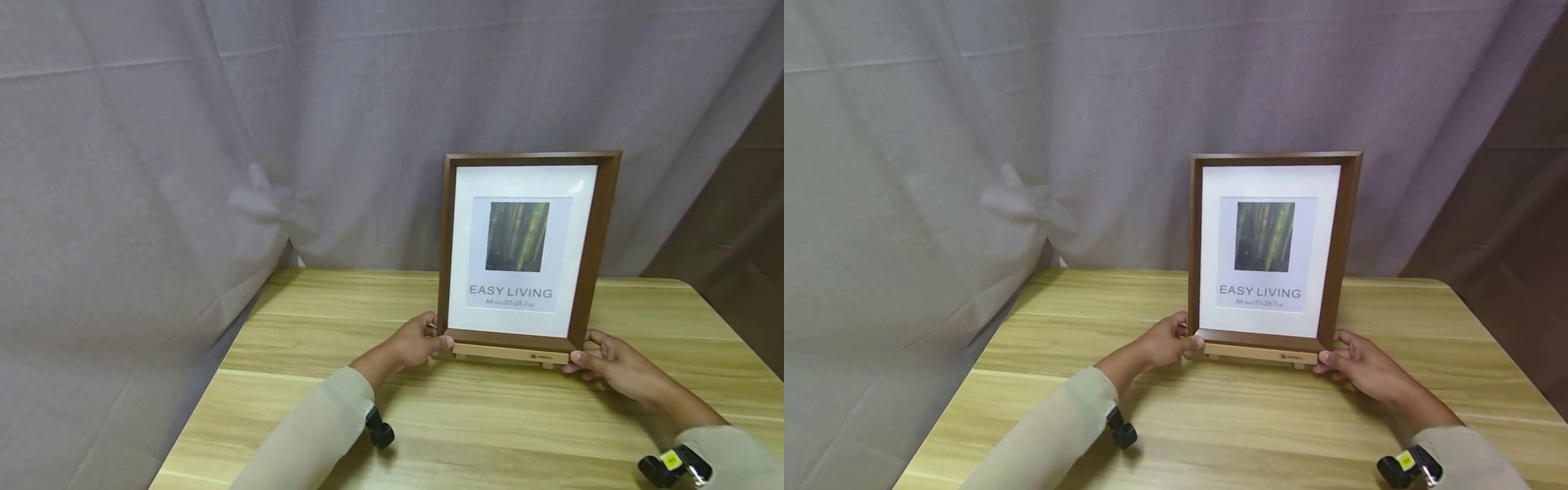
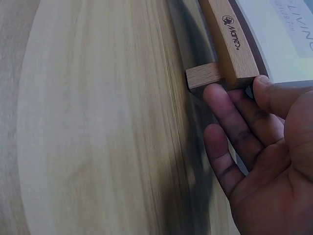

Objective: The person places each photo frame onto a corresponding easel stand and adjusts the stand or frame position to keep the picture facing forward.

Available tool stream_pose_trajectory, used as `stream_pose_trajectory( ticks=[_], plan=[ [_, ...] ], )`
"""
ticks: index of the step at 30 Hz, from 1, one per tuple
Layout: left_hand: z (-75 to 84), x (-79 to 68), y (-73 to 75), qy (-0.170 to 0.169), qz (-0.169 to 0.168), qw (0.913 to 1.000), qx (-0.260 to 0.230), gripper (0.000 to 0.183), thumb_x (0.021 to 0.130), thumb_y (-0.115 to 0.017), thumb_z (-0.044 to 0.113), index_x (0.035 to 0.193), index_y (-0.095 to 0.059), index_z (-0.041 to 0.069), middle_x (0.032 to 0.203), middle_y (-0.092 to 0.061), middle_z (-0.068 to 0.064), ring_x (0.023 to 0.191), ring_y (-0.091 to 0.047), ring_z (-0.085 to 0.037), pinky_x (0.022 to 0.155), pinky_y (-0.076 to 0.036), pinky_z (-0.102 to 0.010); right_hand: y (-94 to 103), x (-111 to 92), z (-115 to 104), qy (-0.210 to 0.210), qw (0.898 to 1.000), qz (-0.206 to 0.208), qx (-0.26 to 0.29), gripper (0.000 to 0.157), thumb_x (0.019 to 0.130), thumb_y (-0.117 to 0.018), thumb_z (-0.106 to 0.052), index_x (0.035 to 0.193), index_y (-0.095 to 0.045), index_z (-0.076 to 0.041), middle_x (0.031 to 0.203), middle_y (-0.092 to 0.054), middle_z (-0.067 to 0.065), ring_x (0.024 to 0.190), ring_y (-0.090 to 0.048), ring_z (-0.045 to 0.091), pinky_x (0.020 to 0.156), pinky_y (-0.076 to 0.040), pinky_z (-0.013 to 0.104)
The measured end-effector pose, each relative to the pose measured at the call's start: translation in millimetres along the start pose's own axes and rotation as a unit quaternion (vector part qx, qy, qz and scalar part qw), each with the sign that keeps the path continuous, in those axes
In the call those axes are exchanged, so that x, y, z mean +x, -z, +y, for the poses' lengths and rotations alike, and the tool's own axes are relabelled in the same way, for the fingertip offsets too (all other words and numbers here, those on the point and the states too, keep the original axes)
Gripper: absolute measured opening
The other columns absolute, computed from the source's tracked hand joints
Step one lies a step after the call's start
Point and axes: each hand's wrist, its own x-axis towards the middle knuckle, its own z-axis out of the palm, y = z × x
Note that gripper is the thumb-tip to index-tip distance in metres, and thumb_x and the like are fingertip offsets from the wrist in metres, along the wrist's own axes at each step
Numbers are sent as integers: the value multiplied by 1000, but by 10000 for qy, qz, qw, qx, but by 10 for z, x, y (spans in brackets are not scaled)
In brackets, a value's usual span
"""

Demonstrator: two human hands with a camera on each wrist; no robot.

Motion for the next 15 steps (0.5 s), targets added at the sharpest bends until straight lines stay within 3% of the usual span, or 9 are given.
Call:
stream_pose_trajectory(
  ticks=[5, 12, 15],
  plan=[
    [12, 0, -4, 79, 59, 9999, 118, 30, 99, -70, 31, 110, -51, 10, 104, -62, -7, 94, -68, -24, 70, -53, -37, 16, -7, -17, -47, 10000, -50, 28, 65, 109, -52, -21, 147, -18, 18, 111, -73, 23, 97, -68, 34, 75, -54, 37],
    [-1, 11, -2, 38, 83, 9999, 118, 30, 99, -71, 29, 107, -50, 8, 102, -61, -10, 92, -68, -24, 69, -54, -36, 39, -4, -36, -18, 9997, -209, 79, 67, 109, -53, -20, 146, -15, 21, 110, -73, 24, 100, -70, 36, 80, -56, 34],
    [-3, 15, 1, 72, 93, 9999, 64, 35, 98, -72, 29, 117, -52, 7, 107, -61, -10, 93, -68, -24, 73, -55, -37, 50, 0, -32, -41, 9997, -216, 116, 68, 108, -54, -20, 146, -14, 20, 110, -72, 25, 100, -69, 37, 78, -55, 35]
  ],
)
